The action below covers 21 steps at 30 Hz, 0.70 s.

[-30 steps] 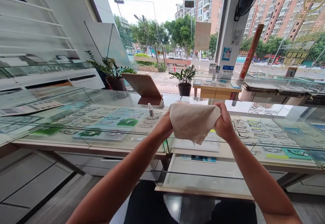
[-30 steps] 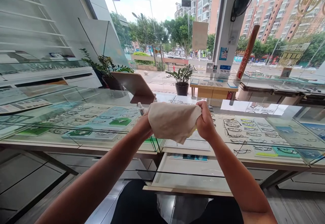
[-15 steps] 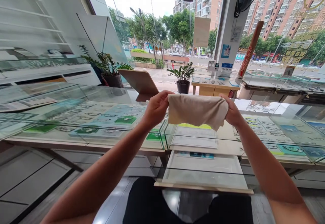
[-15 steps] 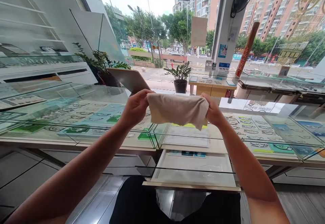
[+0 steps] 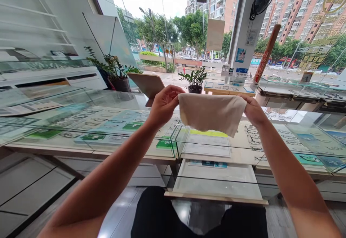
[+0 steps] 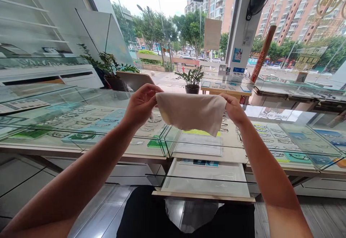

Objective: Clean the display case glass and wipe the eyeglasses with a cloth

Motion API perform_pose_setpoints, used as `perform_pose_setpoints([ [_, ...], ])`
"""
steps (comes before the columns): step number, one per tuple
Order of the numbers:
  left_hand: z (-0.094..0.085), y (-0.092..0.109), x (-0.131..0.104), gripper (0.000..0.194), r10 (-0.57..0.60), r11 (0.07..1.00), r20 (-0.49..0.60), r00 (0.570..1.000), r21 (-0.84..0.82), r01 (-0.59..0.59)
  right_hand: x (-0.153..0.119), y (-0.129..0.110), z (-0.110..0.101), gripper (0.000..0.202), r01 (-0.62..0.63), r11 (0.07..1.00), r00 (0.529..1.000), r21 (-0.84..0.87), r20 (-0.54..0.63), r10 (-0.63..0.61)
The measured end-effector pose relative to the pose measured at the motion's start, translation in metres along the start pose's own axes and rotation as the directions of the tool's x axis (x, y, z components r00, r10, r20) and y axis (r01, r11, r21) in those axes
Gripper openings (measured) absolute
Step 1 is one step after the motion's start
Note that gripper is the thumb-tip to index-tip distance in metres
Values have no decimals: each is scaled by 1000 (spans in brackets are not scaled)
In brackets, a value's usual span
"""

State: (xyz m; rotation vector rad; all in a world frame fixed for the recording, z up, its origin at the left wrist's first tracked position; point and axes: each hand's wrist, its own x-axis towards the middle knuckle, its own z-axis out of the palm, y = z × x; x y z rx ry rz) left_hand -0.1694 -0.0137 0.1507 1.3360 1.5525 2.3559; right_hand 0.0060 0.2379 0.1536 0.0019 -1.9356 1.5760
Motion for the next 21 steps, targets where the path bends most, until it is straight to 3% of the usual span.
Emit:
perform_pose_setpoints([
  [4, -6, 11, 5, 27, -30, 997, 14, 999, 70, 29, 4, 5, 1, 12, -15, 1000, 1000, 25, -10, 15],
  [10, -9, 30, 7, 11, -28, 990, 152, 988, 144, 6, 5, 8, 3, 16, -88, 989, 995, 117, -43, 93],
  [13, -8, 36, 6, 12, 0, 985, 123, 992, 170, -21, 6, 8, 3, 19, -125, 981, 990, 146, -42, 132],
  [16, -10, 38, 5, 13, 91, 966, 101, 991, 235, -113, 8, 8, 3, 24, -152, 971, 986, 182, -39, 162],
  [21, -15, 42, 3, 10, 215, 850, 200, 956, 444, -283, 16, 15, 0, 24, -197, 955, 978, 220, -28, 208],
])
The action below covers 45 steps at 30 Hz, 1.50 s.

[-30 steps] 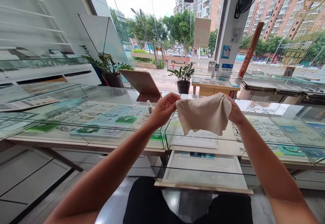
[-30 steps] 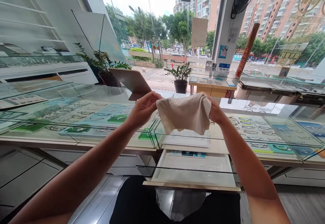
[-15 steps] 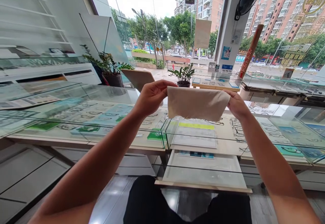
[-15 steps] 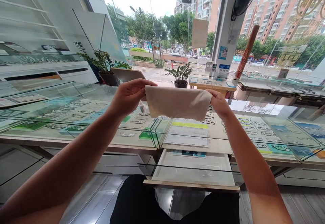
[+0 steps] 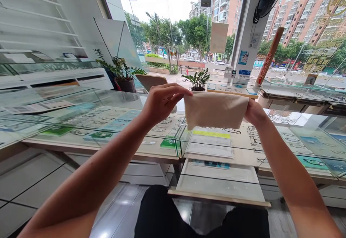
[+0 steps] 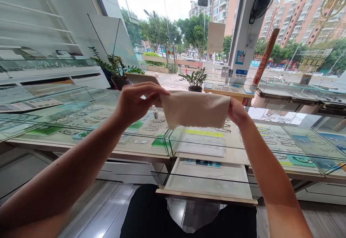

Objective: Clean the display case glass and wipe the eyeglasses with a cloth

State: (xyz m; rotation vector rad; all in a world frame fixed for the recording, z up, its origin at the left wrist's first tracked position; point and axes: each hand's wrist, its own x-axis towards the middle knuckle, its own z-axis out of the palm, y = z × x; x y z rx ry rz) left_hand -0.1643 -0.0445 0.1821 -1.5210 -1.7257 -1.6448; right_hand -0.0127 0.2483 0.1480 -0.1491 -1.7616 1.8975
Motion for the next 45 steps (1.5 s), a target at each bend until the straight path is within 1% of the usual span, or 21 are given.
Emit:
perform_pose_setpoints([
  [2, 0, 2, 0, 11, 1, 1000, 17, 1000, 29, -2, 4, 3, -3, 24, -2, 1000, 1000, 11, -2, 2],
  [4, 1, 5, 0, 11, 22, 1000, 34, 999, 17, -23, 7, 5, -5, 25, -11, 1000, 1000, 18, -11, 11],
  [7, 6, 8, 0, 13, 26, 997, 65, 998, -73, -21, 7, 5, -6, 27, -26, 999, 999, 22, -29, 27],
  [9, 11, 11, 1, 12, -8, 985, 88, 996, -172, 24, 7, 4, -6, 25, -40, 999, 999, 26, -30, 41],
  [12, 17, 19, 3, 7, -87, 948, 127, 988, -293, 121, 7, 5, -6, 20, -72, 997, 997, 35, -31, 73],
  [15, 20, 27, 6, 5, -188, 907, 185, 965, -344, 243, 9, 9, -9, 18, -106, 994, 992, 26, -66, 108],
  [17, 21, 29, 9, 6, -197, 887, 227, 954, -373, 272, 10, 12, -11, 19, -104, 994, 991, 19, -78, 105],
  [19, 20, 25, 12, 6, -173, 862, 247, 953, -430, 268, 10, 13, -13, 21, -60, 998, 997, 28, -55, 61],
  [21, 20, 18, 15, 5, -183, 812, 235, 954, -511, 282, 8, 12, -13, 24, 10, 999, 999, 48, -31, -9],
  [23, 20, 10, 18, 5, -233, 742, 217, 948, -590, 318, 6, 8, -12, 28, 100, 993, 995, 58, -30, -98],
  [26, 21, -3, 22, 6, -332, 642, 206, 920, -665, 381, 2, -1, -8, 28, 235, 971, 972, 51, -26, -234],
  [28, 21, -11, 24, 9, -381, 601, 201, 903, -688, 406, -1, -10, -4, 28, 283, 958, 959, 57, -2, -283],
  [31, 20, -21, 29, 16, -410, 590, 164, 897, -703, 397, -5, -27, 3, 28, 312, 949, 949, 51, 29, -313],
  [34, 18, -30, 34, 22, -408, 617, 116, 906, -696, 367, -7, -41, 9, 28, 343, 939, 938, -4, 50, -343],
  [36, 17, -33, 36, 24, -409, 629, 106, 907, -687, 363, -7, -48, 11, 29, 361, 931, 932, -50, 49, -359],
  [41, 16, -30, 36, 20, -412, 618, 106, 905, -697, 363, -6, -54, 9, 31, 384, 910, 923, -156, 20, -385],
  [45, 16, -22, 35, 17, -415, 584, 114, 903, -728, 360, -5, -53, 8, 30, 361, 927, 931, -101, -12, -364],
])
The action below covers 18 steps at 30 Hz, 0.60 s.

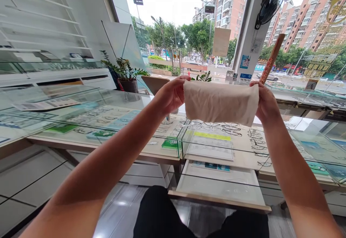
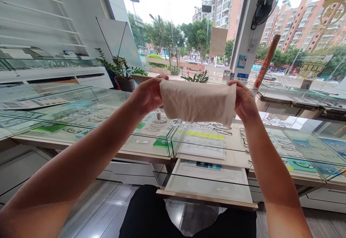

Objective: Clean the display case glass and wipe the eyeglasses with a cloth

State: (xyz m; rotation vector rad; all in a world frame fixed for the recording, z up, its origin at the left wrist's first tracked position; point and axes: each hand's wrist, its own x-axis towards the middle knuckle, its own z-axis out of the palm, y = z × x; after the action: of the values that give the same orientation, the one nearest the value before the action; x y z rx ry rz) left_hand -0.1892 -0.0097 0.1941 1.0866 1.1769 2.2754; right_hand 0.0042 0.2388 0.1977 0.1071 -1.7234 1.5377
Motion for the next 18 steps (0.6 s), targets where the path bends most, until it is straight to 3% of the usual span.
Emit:
perform_pose_setpoints([
  [11, -4, -1, -9, 9, 106, 988, 3, 994, 111, -106, -4, 9, 7, 21, -88, 977, 995, 193, -34, 97],
  [18, 0, -2, -13, 11, 64, 989, -71, 995, 140, -54, 0, 20, 1, 18, -298, 917, 946, 264, -49, 321],
])
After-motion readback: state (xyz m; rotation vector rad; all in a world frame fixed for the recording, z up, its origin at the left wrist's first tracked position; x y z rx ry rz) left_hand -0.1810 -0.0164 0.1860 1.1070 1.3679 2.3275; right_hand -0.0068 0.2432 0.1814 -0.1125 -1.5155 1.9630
